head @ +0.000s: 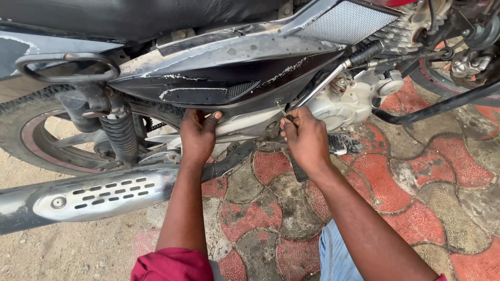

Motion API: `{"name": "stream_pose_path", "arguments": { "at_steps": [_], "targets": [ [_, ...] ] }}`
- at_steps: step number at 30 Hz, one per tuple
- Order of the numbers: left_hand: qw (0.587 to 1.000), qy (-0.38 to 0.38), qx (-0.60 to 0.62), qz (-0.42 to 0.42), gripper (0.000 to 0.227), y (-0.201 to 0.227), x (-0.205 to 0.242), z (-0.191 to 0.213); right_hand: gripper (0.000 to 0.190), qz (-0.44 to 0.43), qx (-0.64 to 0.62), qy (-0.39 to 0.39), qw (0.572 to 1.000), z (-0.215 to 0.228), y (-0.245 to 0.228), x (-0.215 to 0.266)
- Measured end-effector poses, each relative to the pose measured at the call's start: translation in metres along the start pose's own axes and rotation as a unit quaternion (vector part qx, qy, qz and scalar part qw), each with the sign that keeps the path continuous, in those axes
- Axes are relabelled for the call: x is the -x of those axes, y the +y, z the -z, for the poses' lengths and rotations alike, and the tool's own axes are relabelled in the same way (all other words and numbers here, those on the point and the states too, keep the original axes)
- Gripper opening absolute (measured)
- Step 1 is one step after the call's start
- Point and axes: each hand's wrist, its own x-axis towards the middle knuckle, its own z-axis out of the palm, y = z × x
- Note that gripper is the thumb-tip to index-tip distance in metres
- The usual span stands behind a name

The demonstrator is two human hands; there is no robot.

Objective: The person crouches beside a red motorcycle and works at the lower side panel near the chain area, loosening and repositioning the panel by hand. They then hold a small bottle and apply liquid from it onto the chain and lever area before returning to the panel.

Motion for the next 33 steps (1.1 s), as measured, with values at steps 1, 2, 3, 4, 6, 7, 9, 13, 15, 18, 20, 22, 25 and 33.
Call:
{"name": "stream_pose_path", "arguments": {
  "at_steps": [1, 2, 3, 4, 6, 7, 9, 13, 15, 18, 20, 22, 25, 33],
  "targets": [
    [0.999, 0.004, -0.028, 0.015, 0.030, 0.001, 0.001, 0.000, 0.007, -0.011, 0.024, 0.009, 1.000, 0.000, 0.001, -0.001],
    [0.999, 0.006, -0.029, 0.015, 0.030, 0.002, 0.000, 0.001, 0.007, -0.010, 0.023, 0.008, 1.000, -0.001, 0.001, -0.001],
    [0.999, 0.003, -0.032, 0.024, 0.030, 0.002, 0.000, 0.001, 0.006, 0.007, 0.012, 0.026, 1.000, -0.002, 0.001, -0.001],
    [0.999, -0.001, -0.035, 0.034, 0.031, 0.002, -0.001, 0.001, 0.005, 0.024, 0.001, 0.043, 0.999, -0.003, 0.002, 0.000],
    [0.999, -0.004, -0.018, 0.031, 0.032, -0.001, -0.001, 0.001, 0.007, 0.033, -0.006, 0.059, 0.998, -0.001, -0.007, 0.003],
    [1.000, -0.008, -0.002, 0.026, 0.033, -0.002, -0.001, 0.002, 0.011, 0.042, -0.014, 0.075, 0.996, -0.001, -0.012, 0.004],
    [1.000, -0.008, -0.019, 0.020, 0.032, 0.001, -0.001, 0.002, 0.011, 0.048, 0.003, 0.084, 0.995, -0.003, -0.018, 0.002],
    [0.999, -0.012, -0.014, 0.032, 0.034, 0.000, -0.001, 0.002, 0.014, 0.052, 0.010, 0.094, 0.994, -0.005, -0.020, 0.006],
    [0.999, -0.011, -0.018, 0.033, 0.034, 0.001, -0.002, 0.003, 0.014, 0.054, -0.006, 0.101, 0.993, -0.007, -0.010, 0.009],
    [0.999, -0.009, -0.028, 0.023, 0.033, 0.004, 0.000, 0.004, 0.013, 0.042, -0.015, 0.102, 0.994, -0.004, -0.015, 0.008],
    [0.999, -0.012, -0.034, 0.008, 0.032, 0.003, -0.002, 0.002, 0.011, 0.032, -0.007, 0.101, 0.994, -0.003, -0.017, 0.004],
    [0.999, -0.012, -0.024, 0.018, 0.032, -0.002, -0.002, 0.003, 0.016, 0.030, 0.042, 0.099, 0.994, -0.008, -0.013, 0.004],
    [1.000, -0.017, -0.016, 0.016, 0.032, 0.000, -0.001, 0.004, 0.018, 0.131, 0.078, 0.123, 0.981, -0.023, -0.008, 0.006],
    [0.998, -0.034, -0.021, 0.045, 0.028, 0.001, -0.004, 0.007, 0.015, 0.105, 0.025, 0.172, 0.979, -0.037, 0.014, 0.003]
  ]
}}
